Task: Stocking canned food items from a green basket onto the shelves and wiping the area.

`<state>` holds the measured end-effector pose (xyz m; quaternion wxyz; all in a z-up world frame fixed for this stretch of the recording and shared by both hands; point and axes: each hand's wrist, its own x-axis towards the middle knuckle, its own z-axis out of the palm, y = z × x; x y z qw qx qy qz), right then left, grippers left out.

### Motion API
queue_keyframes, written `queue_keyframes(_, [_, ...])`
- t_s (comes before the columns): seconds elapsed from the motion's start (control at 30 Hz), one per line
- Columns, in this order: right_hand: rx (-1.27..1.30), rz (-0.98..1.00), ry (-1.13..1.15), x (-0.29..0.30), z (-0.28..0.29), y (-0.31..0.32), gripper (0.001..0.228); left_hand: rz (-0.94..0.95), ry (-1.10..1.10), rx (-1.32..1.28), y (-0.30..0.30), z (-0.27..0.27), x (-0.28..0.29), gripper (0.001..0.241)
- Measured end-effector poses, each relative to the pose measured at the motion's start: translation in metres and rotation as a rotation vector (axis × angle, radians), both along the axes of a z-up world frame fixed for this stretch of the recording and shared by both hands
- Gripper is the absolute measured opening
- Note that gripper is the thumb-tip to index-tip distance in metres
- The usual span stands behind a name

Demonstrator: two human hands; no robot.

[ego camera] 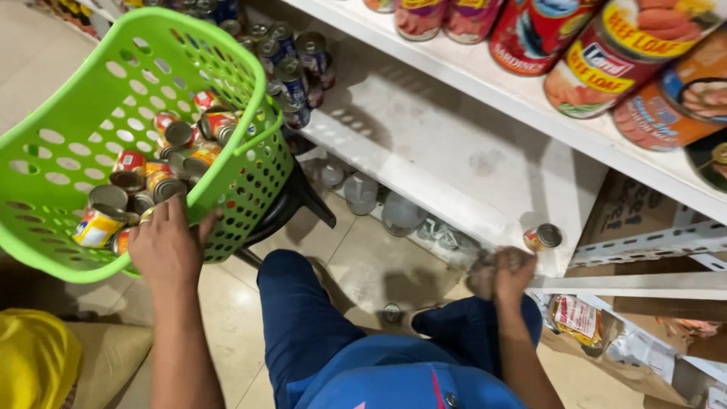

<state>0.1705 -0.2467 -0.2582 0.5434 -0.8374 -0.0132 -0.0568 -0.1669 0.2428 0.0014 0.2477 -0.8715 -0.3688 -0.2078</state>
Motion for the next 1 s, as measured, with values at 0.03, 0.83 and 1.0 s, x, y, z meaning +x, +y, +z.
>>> queue_keyframes(0.03, [-0.004, 0.004, 0.004, -0.011, 0.0, 0.013, 0.069, 0.004, 0.004, -0.004, 0.006, -0.007, 0.0, 0.068])
queue_keyframes(0.83, [0.134, 0.481, 0.597, -0.091, 0.07, 0.138, 0.044, -0.21, -0.091, 0.156, 0.048, -0.06, -0.057, 0.022])
queue_keyframes(1.0, [0.078, 0.554, 0.616, -0.104, 0.075, 0.155, 0.044, -0.211, -0.143, 0.182, 0.049, -0.048, -0.038, 0.025])
